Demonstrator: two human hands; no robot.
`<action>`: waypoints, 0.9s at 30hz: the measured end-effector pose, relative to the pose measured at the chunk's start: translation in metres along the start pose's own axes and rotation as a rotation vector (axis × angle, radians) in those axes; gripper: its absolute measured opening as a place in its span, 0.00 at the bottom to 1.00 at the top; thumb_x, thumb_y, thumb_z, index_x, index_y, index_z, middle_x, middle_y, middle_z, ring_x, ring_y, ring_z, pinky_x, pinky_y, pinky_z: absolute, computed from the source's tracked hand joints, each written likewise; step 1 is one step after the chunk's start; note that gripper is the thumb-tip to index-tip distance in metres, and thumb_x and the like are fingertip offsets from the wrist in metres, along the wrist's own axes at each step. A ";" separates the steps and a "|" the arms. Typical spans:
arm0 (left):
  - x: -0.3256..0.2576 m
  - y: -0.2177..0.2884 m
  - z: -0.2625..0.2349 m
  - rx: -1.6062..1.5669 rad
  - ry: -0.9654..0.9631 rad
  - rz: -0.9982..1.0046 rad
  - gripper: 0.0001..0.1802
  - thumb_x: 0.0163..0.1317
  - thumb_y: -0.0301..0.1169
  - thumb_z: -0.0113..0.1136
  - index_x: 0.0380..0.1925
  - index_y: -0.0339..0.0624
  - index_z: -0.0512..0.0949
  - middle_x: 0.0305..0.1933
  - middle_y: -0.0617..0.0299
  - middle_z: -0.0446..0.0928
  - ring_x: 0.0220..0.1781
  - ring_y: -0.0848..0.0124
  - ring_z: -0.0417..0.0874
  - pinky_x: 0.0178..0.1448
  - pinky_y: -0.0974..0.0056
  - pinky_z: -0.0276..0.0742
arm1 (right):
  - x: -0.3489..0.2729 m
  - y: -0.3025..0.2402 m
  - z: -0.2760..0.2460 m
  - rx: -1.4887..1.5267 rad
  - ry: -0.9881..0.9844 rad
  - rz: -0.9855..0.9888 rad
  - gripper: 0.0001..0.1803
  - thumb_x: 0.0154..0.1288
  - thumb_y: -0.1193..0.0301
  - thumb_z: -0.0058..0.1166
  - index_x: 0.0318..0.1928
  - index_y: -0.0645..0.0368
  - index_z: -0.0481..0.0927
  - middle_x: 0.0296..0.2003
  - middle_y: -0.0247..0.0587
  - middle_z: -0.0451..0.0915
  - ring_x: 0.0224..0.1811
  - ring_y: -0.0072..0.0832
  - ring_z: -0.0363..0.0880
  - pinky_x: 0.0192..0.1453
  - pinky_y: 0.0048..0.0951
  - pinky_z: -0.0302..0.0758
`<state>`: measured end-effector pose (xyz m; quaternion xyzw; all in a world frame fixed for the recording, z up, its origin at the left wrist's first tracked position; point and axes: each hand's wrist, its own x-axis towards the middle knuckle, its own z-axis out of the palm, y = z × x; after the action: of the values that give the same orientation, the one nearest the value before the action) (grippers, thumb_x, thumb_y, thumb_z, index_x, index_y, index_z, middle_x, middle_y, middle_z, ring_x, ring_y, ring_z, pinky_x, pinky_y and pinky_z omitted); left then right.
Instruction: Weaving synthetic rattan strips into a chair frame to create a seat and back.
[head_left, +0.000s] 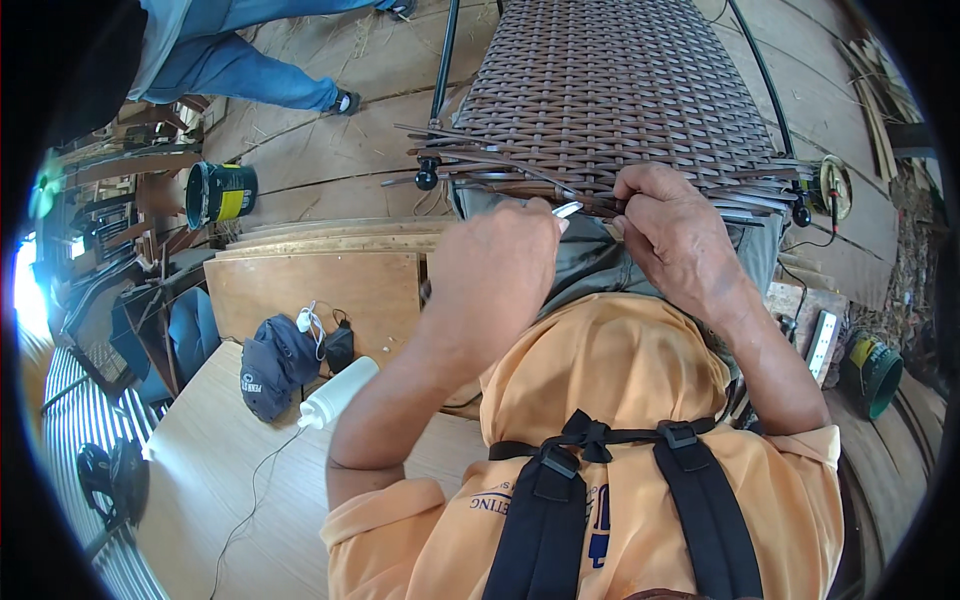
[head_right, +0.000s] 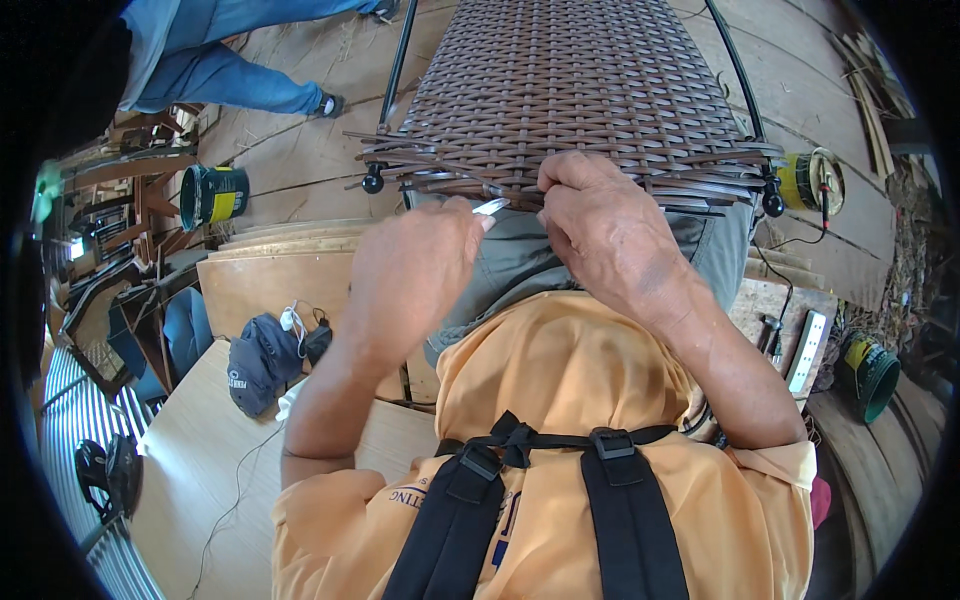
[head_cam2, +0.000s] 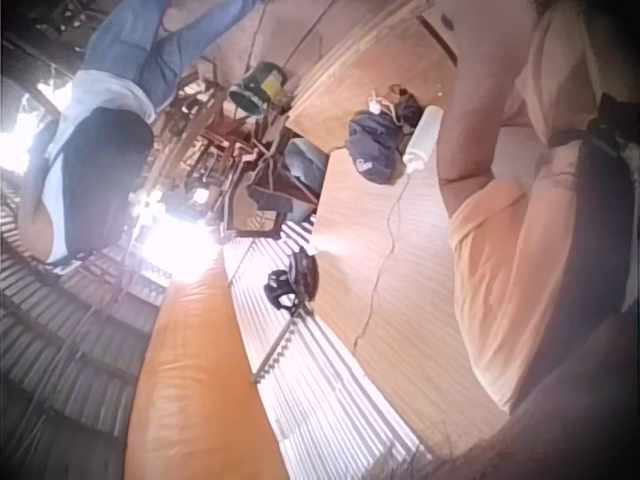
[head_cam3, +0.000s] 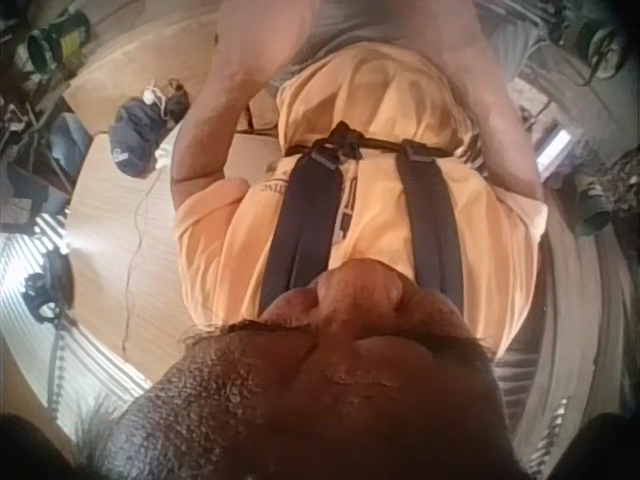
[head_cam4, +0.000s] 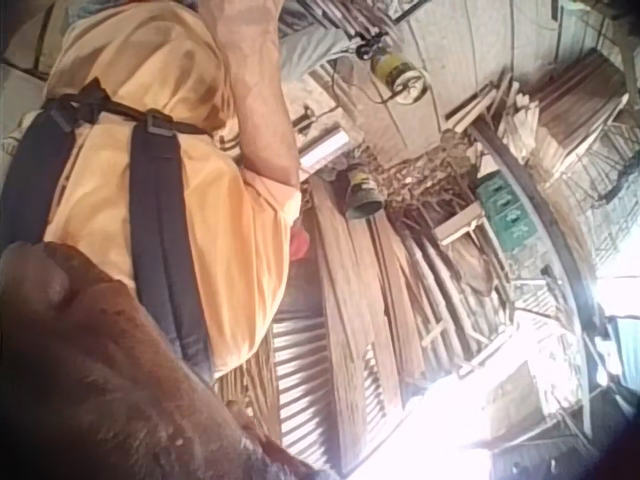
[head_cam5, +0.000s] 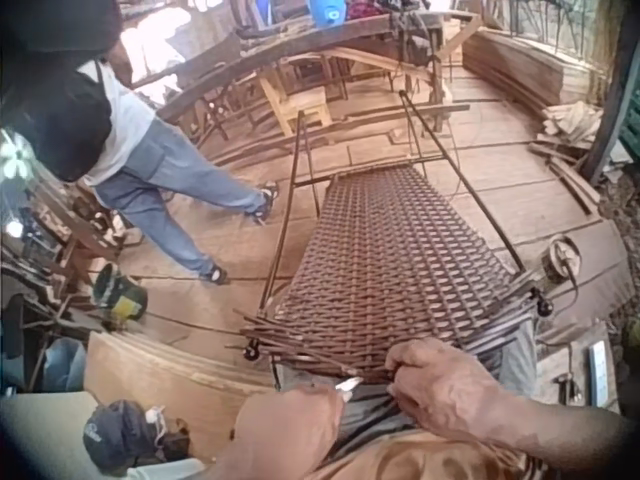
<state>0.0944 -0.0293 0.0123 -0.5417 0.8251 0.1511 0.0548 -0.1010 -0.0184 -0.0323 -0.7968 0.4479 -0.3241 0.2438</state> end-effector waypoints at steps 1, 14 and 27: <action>0.003 -0.005 -0.002 0.008 -0.035 0.058 0.15 0.67 0.39 0.49 0.29 0.40 0.76 0.31 0.48 0.79 0.31 0.50 0.80 0.32 0.50 0.74 | 0.000 0.000 0.001 -0.005 -0.021 -0.005 0.08 0.49 0.83 0.58 0.25 0.67 0.70 0.40 0.50 0.74 0.41 0.46 0.74 0.45 0.38 0.73; 0.018 -0.039 0.034 0.020 0.254 0.364 0.13 0.61 0.40 0.58 0.25 0.45 0.73 0.24 0.61 0.74 0.26 0.64 0.80 0.28 0.61 0.75 | -0.006 -0.004 0.006 -0.027 0.080 0.032 0.03 0.50 0.80 0.56 0.26 0.65 0.74 0.40 0.44 0.75 0.40 0.40 0.74 0.45 0.35 0.74; -0.005 -0.018 0.044 -0.164 0.330 0.101 0.09 0.59 0.35 0.61 0.35 0.42 0.77 0.26 0.58 0.75 0.27 0.58 0.78 0.29 0.58 0.73 | 0.001 -0.009 0.003 -0.148 -0.039 0.039 0.06 0.48 0.78 0.59 0.28 0.64 0.75 0.43 0.44 0.74 0.42 0.41 0.73 0.46 0.36 0.73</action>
<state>0.1094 -0.0179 -0.0317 -0.5198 0.8338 0.1295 -0.1333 -0.0935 -0.0153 -0.0280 -0.8100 0.4812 -0.2696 0.1993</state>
